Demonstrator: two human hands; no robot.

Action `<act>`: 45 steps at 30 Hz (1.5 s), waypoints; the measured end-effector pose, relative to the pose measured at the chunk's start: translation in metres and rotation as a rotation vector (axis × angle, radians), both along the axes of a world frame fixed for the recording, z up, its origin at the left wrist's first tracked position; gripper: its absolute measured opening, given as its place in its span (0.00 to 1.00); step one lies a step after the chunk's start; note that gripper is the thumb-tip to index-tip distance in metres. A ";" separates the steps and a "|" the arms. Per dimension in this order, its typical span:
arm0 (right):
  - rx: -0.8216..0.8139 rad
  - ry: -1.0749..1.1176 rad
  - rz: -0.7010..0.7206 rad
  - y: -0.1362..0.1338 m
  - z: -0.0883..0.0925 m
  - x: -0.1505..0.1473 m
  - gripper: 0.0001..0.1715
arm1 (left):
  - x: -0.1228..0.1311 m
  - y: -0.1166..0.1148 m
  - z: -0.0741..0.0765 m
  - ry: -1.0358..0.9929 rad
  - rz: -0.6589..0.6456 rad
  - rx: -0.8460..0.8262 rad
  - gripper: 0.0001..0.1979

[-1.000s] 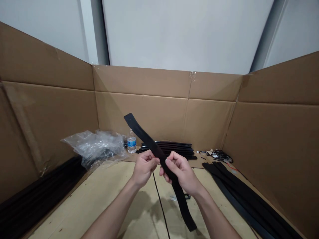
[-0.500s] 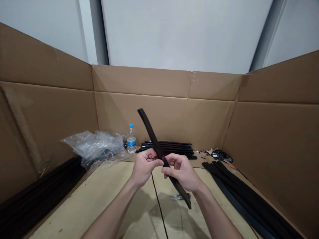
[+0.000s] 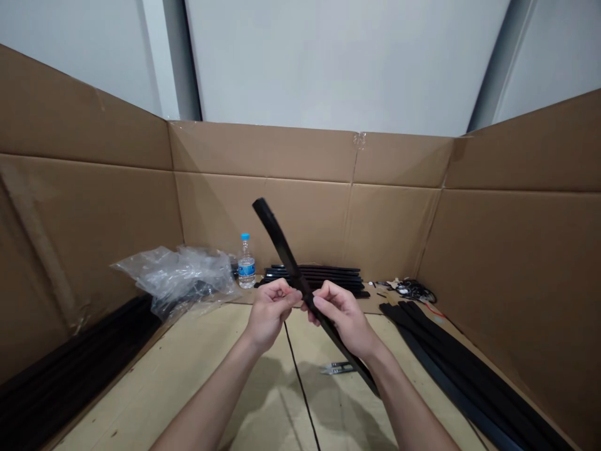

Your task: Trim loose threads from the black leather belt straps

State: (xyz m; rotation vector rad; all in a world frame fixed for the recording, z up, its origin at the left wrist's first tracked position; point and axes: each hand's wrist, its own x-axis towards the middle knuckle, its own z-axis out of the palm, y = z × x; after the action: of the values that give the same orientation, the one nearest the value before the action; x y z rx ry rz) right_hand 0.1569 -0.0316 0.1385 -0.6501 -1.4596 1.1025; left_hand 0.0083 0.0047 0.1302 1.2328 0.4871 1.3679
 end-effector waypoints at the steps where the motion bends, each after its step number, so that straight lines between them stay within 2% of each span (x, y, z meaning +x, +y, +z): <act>1: 0.002 0.006 -0.016 0.002 -0.001 0.000 0.18 | 0.000 0.002 -0.001 -0.005 0.007 -0.003 0.20; 3: -0.007 0.010 -0.044 0.007 -0.005 0.000 0.17 | 0.001 0.006 -0.002 -0.007 0.003 -0.008 0.18; 5: -0.029 0.002 -0.061 0.011 -0.008 -0.001 0.23 | 0.002 0.008 -0.004 -0.007 -0.021 -0.010 0.18; 7: -0.049 -0.017 -0.059 0.012 -0.010 -0.003 0.23 | 0.004 0.009 -0.005 -0.008 -0.046 -0.015 0.19; 9: -0.064 -0.023 -0.040 0.011 -0.010 -0.004 0.19 | 0.005 0.008 -0.006 -0.009 -0.067 -0.022 0.18; 16: -0.093 -0.001 0.043 0.001 -0.005 -0.007 0.23 | 0.003 0.006 -0.009 -0.001 -0.100 -0.038 0.20; 29: -0.090 0.020 -0.163 -0.002 -0.005 -0.016 0.27 | 0.011 0.002 -0.015 0.053 -0.039 0.020 0.26; 33: -0.098 0.019 -0.159 0.002 -0.007 -0.015 0.26 | 0.011 0.003 -0.016 0.101 -0.035 0.026 0.26; 38: -0.107 0.001 -0.101 0.011 -0.010 -0.004 0.24 | 0.004 0.013 -0.016 0.241 -0.094 0.009 0.24; 45: -0.095 -0.077 -0.118 0.026 -0.021 0.012 0.20 | -0.001 0.029 -0.028 0.352 -0.128 -0.002 0.25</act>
State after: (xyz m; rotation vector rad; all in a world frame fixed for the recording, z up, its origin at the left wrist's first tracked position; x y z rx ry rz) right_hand 0.1692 -0.0061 0.1180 -0.8431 -1.4218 1.0697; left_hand 0.0077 0.0337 0.1023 1.4859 0.6414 1.0451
